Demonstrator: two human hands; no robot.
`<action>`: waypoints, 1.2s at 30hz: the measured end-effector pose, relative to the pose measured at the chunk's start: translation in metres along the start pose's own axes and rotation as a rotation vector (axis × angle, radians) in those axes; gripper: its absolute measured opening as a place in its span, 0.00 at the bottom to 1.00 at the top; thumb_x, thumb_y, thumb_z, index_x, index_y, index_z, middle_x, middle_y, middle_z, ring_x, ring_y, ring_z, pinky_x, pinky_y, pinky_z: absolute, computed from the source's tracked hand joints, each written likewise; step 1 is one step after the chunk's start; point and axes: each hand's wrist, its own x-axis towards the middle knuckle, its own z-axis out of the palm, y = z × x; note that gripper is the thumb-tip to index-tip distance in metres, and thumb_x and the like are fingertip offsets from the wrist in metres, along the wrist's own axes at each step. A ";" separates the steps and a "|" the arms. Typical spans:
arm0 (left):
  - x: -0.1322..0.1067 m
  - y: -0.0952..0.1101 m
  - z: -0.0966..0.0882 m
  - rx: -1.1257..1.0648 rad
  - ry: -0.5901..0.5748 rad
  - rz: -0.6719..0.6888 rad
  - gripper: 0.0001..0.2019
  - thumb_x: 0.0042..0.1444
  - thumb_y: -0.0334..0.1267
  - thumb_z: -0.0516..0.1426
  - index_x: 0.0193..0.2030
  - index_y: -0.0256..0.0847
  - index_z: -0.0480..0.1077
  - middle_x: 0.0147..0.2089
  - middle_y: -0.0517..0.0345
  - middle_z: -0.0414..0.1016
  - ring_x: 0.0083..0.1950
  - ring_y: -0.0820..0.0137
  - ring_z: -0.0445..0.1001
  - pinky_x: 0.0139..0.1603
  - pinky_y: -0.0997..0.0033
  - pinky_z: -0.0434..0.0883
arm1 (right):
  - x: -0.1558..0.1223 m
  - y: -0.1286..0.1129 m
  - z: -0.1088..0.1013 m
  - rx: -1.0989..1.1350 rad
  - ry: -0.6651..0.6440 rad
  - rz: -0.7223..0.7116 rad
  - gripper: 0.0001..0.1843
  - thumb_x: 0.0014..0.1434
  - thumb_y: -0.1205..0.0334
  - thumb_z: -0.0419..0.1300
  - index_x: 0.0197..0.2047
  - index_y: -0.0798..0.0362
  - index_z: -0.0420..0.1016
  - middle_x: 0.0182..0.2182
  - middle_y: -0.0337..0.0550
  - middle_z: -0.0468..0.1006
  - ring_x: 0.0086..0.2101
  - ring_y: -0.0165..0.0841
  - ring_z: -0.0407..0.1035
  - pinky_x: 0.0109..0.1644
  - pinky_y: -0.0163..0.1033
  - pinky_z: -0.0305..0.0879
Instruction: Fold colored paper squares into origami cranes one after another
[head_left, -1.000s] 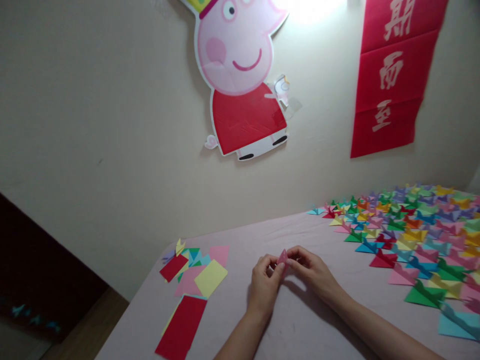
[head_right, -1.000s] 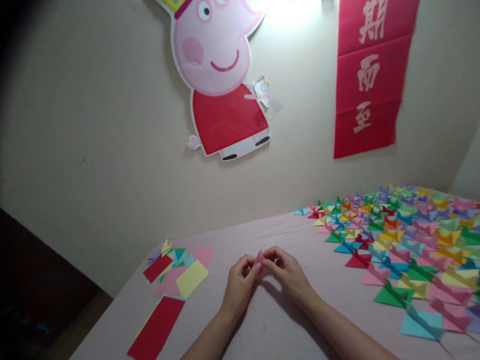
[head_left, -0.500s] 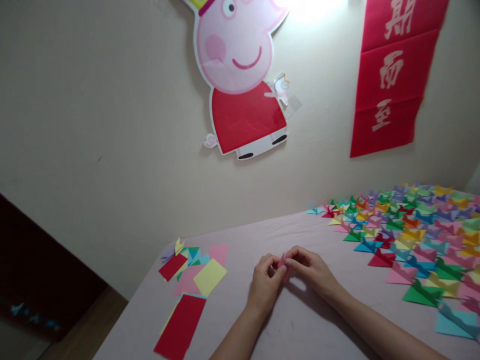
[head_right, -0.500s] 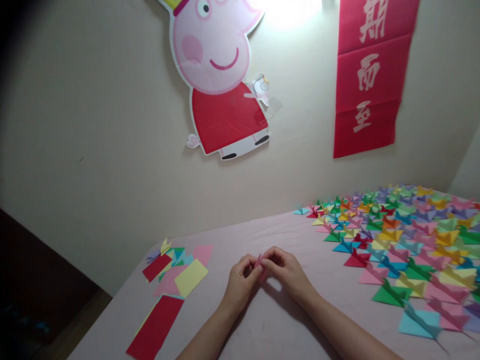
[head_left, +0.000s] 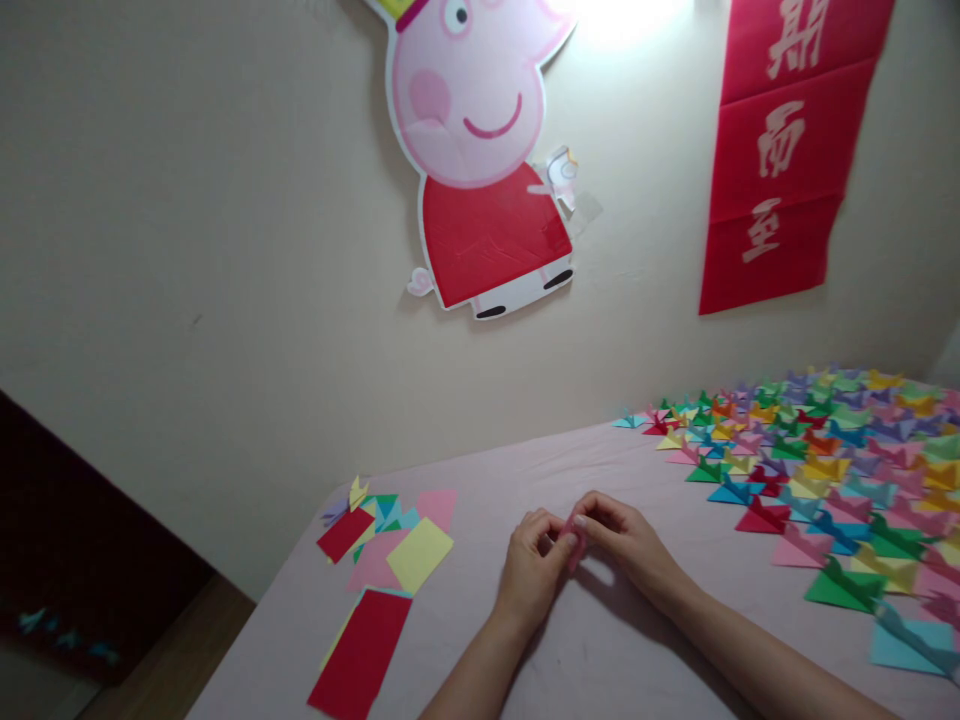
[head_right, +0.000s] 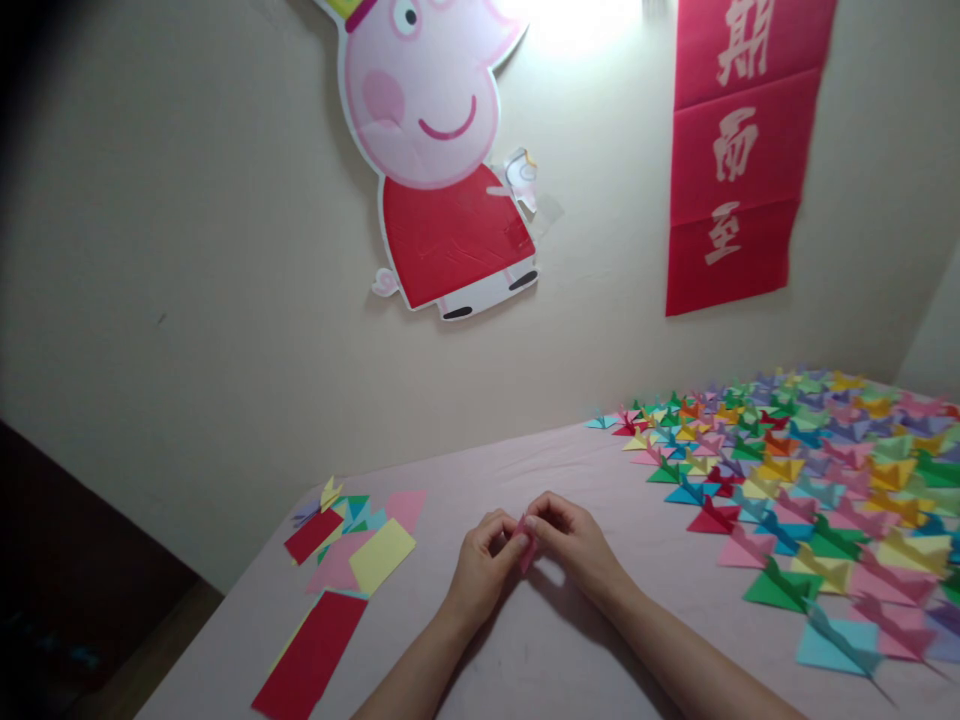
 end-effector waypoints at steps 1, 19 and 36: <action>0.000 0.000 0.000 0.008 -0.009 0.000 0.14 0.60 0.43 0.56 0.26 0.41 0.72 0.28 0.61 0.70 0.35 0.68 0.65 0.39 0.69 0.62 | 0.000 -0.001 0.000 0.003 -0.013 0.006 0.20 0.50 0.42 0.67 0.28 0.52 0.73 0.22 0.36 0.73 0.27 0.33 0.68 0.34 0.40 0.65; -0.002 -0.001 0.000 0.006 -0.012 -0.006 0.18 0.63 0.50 0.55 0.26 0.41 0.71 0.28 0.61 0.68 0.35 0.68 0.65 0.40 0.69 0.61 | 0.001 0.001 -0.001 0.053 -0.014 0.029 0.20 0.48 0.45 0.69 0.27 0.53 0.73 0.23 0.36 0.74 0.27 0.32 0.67 0.34 0.38 0.63; -0.002 -0.006 0.004 -0.107 0.073 -0.102 0.11 0.59 0.45 0.58 0.33 0.41 0.74 0.32 0.60 0.71 0.33 0.69 0.66 0.35 0.71 0.62 | 0.000 -0.005 0.001 0.015 -0.085 0.045 0.23 0.50 0.39 0.66 0.33 0.52 0.72 0.24 0.36 0.72 0.26 0.31 0.65 0.32 0.37 0.62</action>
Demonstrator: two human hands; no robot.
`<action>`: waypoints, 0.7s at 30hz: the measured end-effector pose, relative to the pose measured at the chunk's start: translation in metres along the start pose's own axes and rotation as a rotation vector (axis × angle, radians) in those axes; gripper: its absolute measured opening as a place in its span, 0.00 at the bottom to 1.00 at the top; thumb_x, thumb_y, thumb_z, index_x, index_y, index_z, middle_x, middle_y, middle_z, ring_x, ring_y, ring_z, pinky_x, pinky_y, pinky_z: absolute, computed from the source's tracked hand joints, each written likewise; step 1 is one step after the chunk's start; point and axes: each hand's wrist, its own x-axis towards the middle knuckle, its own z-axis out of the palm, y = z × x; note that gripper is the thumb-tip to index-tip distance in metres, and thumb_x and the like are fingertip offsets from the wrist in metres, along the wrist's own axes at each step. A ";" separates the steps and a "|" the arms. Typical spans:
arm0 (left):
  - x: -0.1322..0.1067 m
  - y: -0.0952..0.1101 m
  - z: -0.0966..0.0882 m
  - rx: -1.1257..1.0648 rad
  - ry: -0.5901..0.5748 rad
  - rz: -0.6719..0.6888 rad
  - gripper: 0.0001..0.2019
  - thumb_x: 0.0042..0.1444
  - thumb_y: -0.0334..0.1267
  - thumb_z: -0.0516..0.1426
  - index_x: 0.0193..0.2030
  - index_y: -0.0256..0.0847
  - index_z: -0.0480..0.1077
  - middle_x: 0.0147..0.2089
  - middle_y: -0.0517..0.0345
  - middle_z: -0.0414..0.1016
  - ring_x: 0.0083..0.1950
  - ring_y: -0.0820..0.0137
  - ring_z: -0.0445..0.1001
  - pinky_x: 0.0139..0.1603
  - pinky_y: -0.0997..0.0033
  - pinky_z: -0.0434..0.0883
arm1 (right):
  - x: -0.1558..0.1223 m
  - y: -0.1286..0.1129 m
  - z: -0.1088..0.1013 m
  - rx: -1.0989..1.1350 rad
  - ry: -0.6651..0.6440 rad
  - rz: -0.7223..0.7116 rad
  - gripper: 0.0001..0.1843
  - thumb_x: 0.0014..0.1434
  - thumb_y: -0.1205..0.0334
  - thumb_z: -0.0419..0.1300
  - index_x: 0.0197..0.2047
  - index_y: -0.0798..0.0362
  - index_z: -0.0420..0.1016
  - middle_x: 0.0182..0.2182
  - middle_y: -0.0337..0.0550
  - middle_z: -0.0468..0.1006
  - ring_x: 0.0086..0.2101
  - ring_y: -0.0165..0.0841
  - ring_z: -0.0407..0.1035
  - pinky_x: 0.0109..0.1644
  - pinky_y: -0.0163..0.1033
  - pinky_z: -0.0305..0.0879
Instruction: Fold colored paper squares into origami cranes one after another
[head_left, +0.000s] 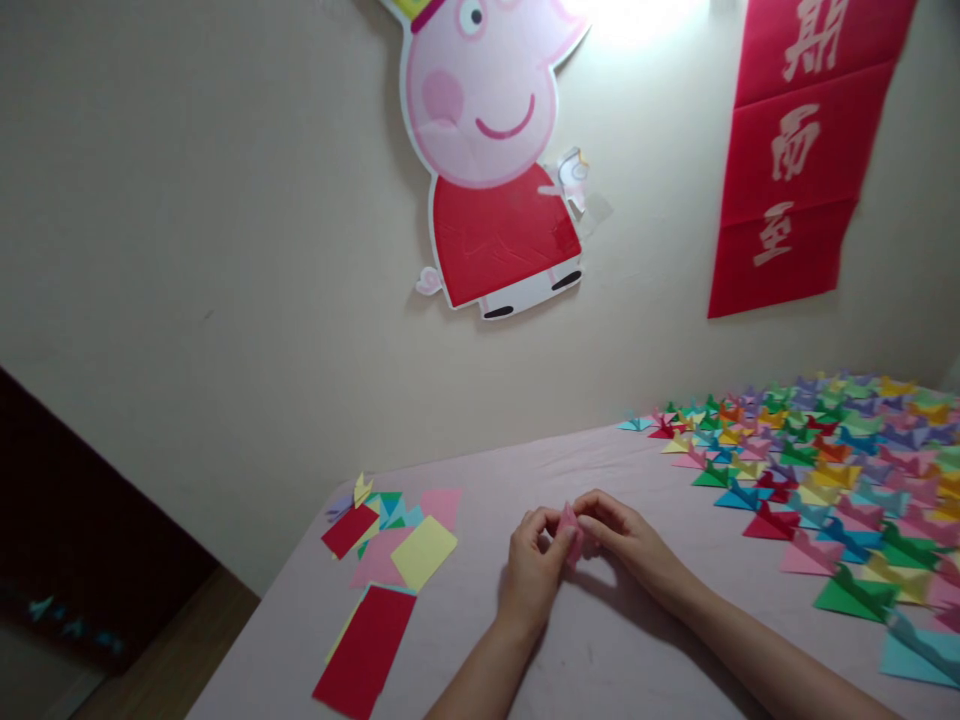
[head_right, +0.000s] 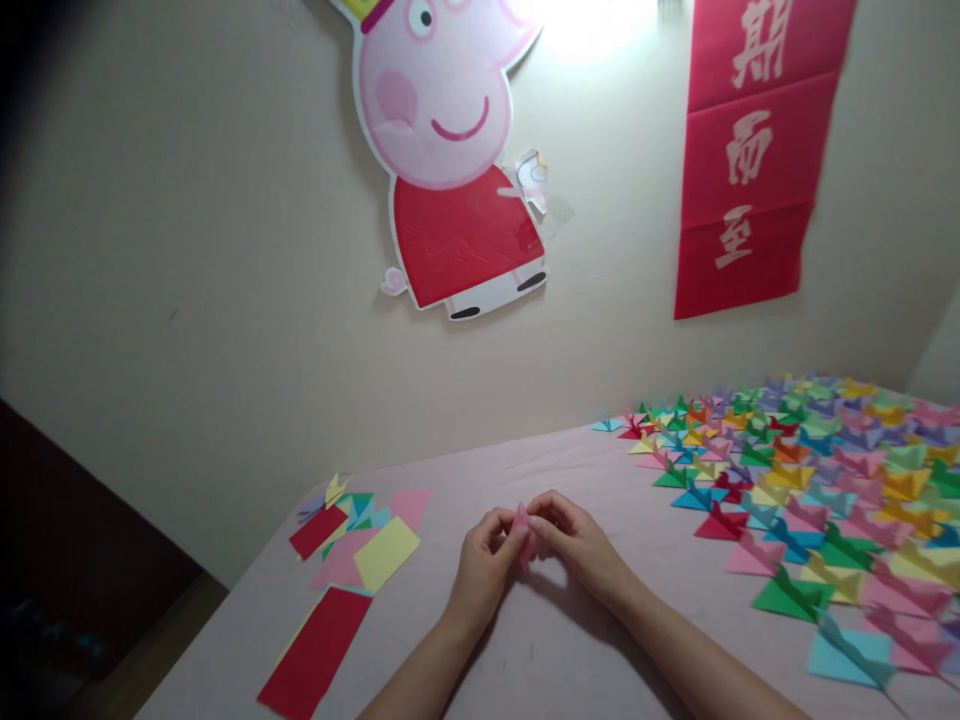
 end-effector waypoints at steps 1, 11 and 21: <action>0.000 -0.001 -0.001 -0.021 0.018 -0.016 0.11 0.59 0.46 0.59 0.34 0.41 0.74 0.32 0.60 0.71 0.32 0.70 0.66 0.34 0.71 0.62 | 0.000 0.001 0.001 -0.013 -0.016 -0.013 0.23 0.51 0.40 0.66 0.34 0.52 0.72 0.25 0.37 0.74 0.27 0.32 0.66 0.33 0.37 0.63; 0.002 0.004 -0.005 0.111 0.097 0.120 0.10 0.58 0.43 0.60 0.27 0.43 0.75 0.32 0.58 0.74 0.41 0.63 0.69 0.44 0.65 0.64 | 0.001 0.011 -0.005 -0.168 0.060 -0.090 0.17 0.54 0.46 0.65 0.31 0.53 0.74 0.27 0.38 0.75 0.29 0.33 0.70 0.35 0.38 0.64; 0.005 0.000 -0.005 0.077 0.087 0.132 0.12 0.56 0.46 0.62 0.26 0.43 0.76 0.31 0.58 0.75 0.39 0.64 0.68 0.41 0.66 0.63 | 0.001 0.006 -0.006 -0.014 0.012 -0.020 0.18 0.51 0.46 0.66 0.29 0.51 0.70 0.23 0.37 0.75 0.27 0.32 0.68 0.34 0.39 0.63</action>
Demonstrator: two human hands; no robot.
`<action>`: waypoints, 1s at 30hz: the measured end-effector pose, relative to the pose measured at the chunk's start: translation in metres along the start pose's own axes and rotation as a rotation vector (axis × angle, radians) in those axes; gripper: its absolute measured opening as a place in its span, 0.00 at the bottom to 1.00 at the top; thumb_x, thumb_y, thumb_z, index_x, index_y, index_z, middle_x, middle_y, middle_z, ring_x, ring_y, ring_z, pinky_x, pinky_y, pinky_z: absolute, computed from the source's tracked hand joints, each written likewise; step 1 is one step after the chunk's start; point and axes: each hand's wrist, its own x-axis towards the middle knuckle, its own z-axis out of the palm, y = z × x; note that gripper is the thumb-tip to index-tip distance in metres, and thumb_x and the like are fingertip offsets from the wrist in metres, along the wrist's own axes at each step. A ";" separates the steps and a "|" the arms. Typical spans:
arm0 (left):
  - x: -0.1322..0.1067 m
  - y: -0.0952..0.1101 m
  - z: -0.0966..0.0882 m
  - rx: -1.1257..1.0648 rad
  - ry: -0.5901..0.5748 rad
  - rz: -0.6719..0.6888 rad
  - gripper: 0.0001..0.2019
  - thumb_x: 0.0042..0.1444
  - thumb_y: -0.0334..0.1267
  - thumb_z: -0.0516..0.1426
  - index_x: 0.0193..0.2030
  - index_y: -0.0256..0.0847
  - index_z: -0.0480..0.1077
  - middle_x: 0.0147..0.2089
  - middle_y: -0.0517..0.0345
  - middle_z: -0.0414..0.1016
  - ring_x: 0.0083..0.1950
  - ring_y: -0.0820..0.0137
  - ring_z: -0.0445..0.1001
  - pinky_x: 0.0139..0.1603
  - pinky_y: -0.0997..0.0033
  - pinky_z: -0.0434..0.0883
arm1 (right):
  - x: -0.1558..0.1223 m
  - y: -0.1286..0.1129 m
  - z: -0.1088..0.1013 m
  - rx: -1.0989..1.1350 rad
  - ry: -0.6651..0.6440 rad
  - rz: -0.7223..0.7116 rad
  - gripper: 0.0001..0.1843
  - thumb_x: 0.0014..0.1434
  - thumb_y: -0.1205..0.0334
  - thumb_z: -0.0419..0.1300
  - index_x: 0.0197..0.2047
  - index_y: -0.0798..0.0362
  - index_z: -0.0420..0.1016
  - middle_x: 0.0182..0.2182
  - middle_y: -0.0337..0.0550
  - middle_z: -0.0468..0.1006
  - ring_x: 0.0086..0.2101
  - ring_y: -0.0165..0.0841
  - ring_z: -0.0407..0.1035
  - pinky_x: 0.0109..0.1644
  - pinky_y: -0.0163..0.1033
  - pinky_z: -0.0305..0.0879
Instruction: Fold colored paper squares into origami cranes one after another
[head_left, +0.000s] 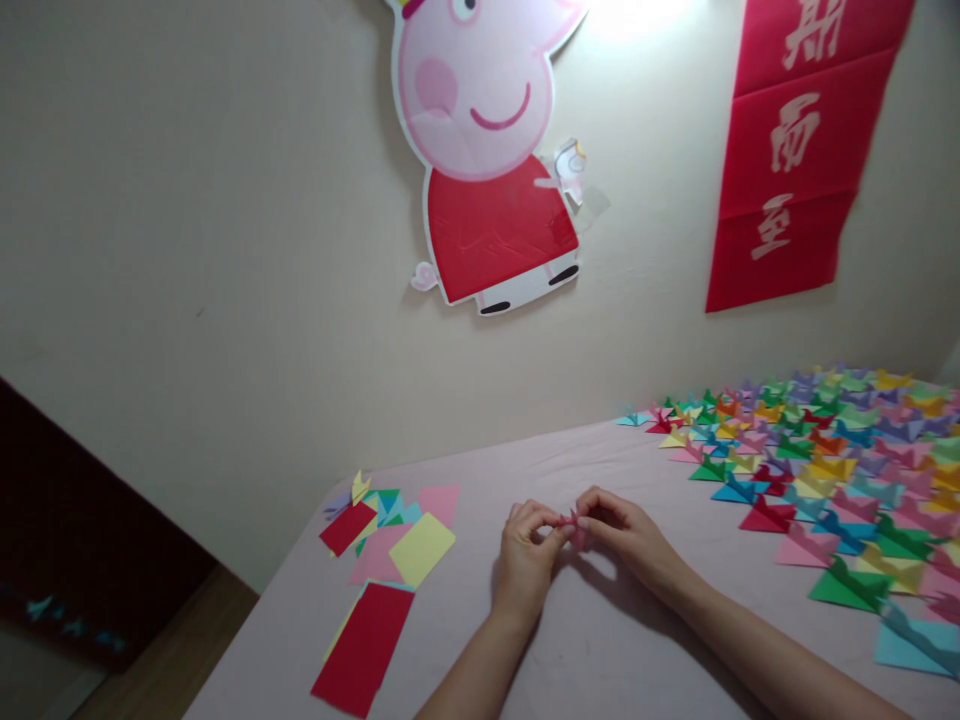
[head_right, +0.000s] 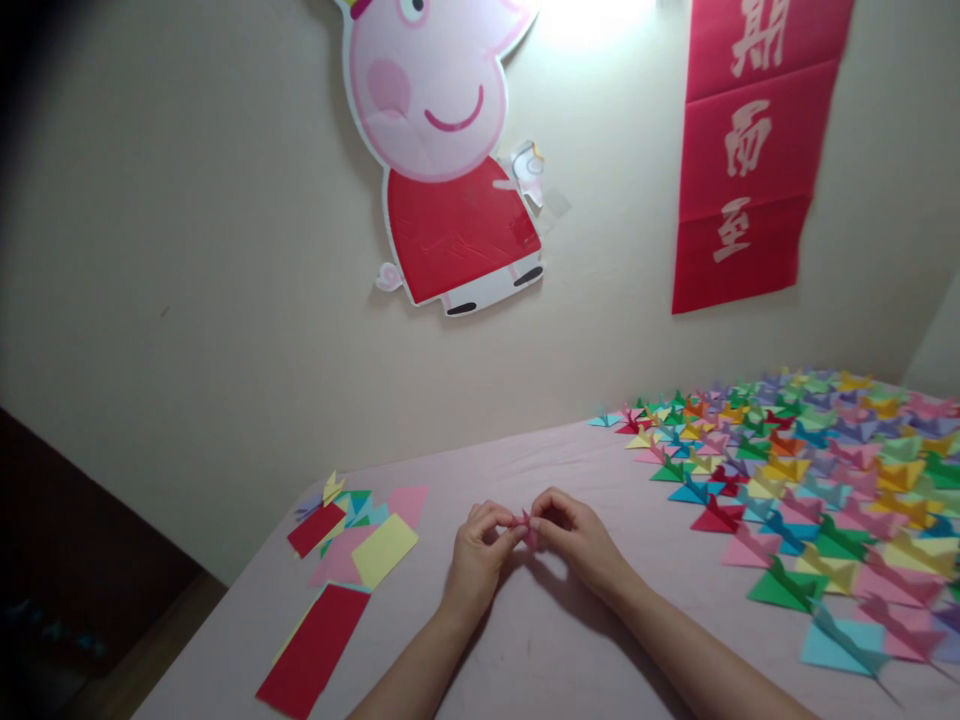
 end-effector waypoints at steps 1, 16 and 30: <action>0.000 -0.001 0.000 -0.007 0.004 -0.001 0.12 0.56 0.46 0.62 0.26 0.43 0.75 0.31 0.58 0.74 0.38 0.64 0.68 0.41 0.66 0.63 | 0.000 -0.001 0.000 0.007 -0.011 0.004 0.18 0.52 0.46 0.66 0.29 0.51 0.70 0.22 0.37 0.75 0.27 0.32 0.68 0.35 0.40 0.63; -0.001 0.002 -0.001 0.115 0.017 0.057 0.11 0.60 0.35 0.58 0.26 0.43 0.68 0.32 0.60 0.71 0.41 0.65 0.67 0.45 0.66 0.62 | -0.003 0.004 0.007 -0.317 -0.019 -0.081 0.16 0.60 0.47 0.59 0.33 0.51 0.70 0.26 0.38 0.75 0.28 0.32 0.67 0.34 0.36 0.62; -0.002 0.001 0.002 0.026 0.021 -0.028 0.11 0.61 0.42 0.56 0.29 0.42 0.70 0.33 0.59 0.70 0.39 0.66 0.67 0.41 0.68 0.63 | -0.002 0.000 0.003 -0.375 0.017 -0.108 0.14 0.60 0.50 0.57 0.31 0.51 0.72 0.27 0.40 0.76 0.30 0.34 0.69 0.36 0.37 0.65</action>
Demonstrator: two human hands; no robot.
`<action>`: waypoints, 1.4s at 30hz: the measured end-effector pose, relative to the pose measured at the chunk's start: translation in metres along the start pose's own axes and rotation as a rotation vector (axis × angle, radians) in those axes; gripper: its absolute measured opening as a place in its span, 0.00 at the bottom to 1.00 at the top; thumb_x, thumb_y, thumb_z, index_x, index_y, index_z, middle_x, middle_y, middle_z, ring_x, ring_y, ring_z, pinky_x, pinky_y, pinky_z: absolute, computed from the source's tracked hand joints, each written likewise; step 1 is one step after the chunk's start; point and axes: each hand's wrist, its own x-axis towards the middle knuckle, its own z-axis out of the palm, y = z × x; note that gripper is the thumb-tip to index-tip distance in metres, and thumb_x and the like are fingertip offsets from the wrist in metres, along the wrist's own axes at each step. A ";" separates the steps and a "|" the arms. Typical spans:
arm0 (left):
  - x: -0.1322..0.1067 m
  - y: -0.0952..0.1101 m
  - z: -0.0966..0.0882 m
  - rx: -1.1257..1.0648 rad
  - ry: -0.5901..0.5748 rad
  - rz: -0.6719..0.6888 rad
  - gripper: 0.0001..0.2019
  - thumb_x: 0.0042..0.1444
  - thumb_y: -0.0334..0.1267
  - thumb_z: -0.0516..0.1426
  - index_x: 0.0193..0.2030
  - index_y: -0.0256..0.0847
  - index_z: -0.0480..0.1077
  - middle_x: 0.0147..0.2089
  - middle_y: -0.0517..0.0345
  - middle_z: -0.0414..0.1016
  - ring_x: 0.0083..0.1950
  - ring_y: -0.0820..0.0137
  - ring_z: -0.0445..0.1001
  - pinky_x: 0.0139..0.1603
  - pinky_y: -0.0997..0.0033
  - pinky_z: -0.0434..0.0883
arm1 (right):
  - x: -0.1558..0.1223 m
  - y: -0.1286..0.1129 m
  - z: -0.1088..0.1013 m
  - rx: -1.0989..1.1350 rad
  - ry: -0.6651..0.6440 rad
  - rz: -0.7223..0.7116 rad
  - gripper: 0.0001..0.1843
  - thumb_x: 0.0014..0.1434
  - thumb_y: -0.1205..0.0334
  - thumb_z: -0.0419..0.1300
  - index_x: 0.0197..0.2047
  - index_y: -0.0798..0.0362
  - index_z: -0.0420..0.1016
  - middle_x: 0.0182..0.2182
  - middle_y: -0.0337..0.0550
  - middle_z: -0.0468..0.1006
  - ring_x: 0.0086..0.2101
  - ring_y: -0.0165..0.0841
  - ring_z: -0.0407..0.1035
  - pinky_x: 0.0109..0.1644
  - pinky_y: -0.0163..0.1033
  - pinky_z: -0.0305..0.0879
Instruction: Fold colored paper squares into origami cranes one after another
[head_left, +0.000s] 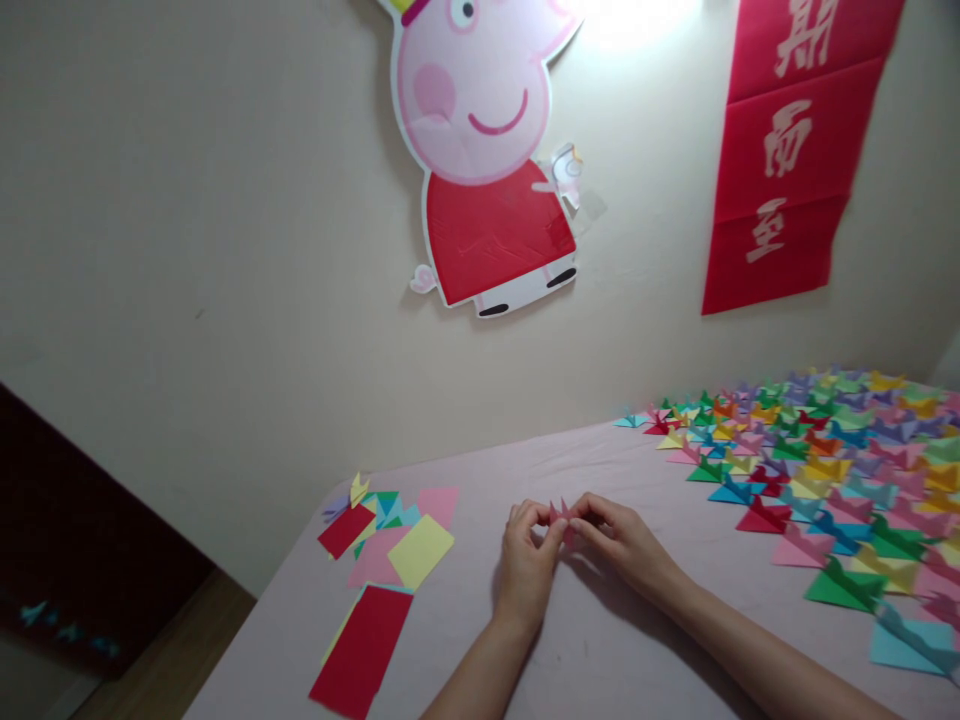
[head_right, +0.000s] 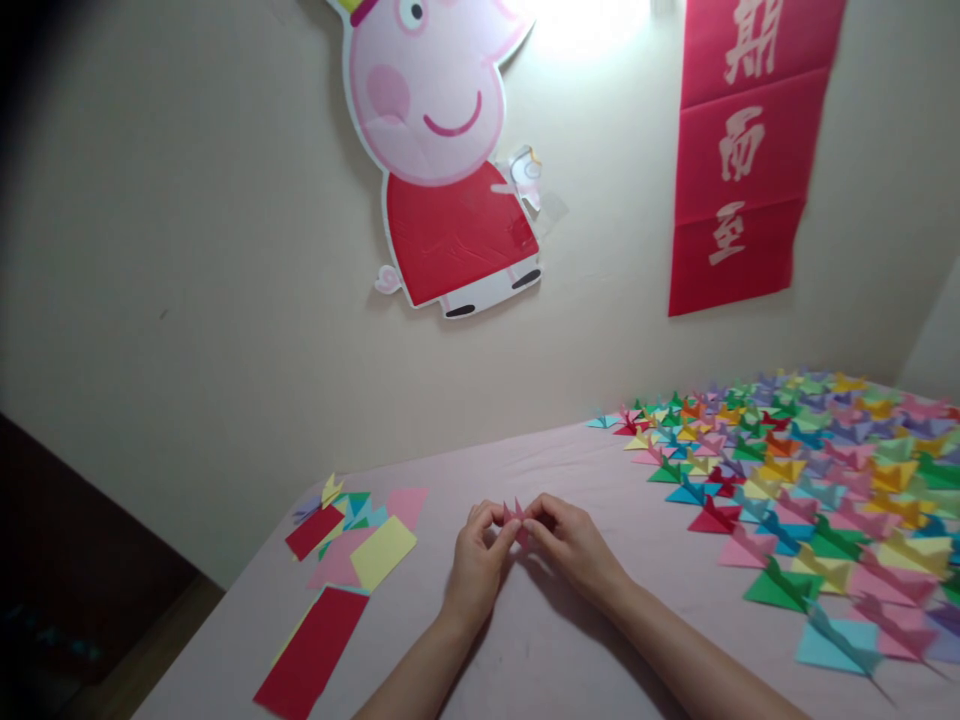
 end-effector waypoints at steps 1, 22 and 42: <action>0.001 0.000 -0.001 -0.032 -0.002 -0.014 0.11 0.60 0.43 0.57 0.29 0.41 0.70 0.33 0.59 0.70 0.39 0.66 0.67 0.40 0.68 0.63 | 0.000 -0.001 0.000 0.016 -0.003 0.004 0.14 0.60 0.49 0.58 0.33 0.51 0.72 0.28 0.40 0.76 0.30 0.34 0.69 0.36 0.37 0.65; 0.003 -0.003 0.000 -0.117 -0.031 -0.082 0.07 0.56 0.41 0.59 0.33 0.41 0.73 0.35 0.59 0.71 0.37 0.68 0.67 0.40 0.70 0.64 | 0.001 -0.001 -0.001 -0.028 0.056 -0.002 0.15 0.57 0.48 0.61 0.29 0.50 0.74 0.25 0.37 0.73 0.27 0.32 0.64 0.31 0.36 0.61; 0.003 -0.004 0.000 -0.139 -0.013 -0.087 0.11 0.57 0.46 0.59 0.31 0.41 0.73 0.33 0.58 0.71 0.35 0.68 0.66 0.38 0.70 0.64 | 0.004 0.009 -0.003 0.051 0.025 0.086 0.14 0.51 0.49 0.64 0.24 0.51 0.73 0.23 0.36 0.72 0.26 0.32 0.64 0.31 0.36 0.59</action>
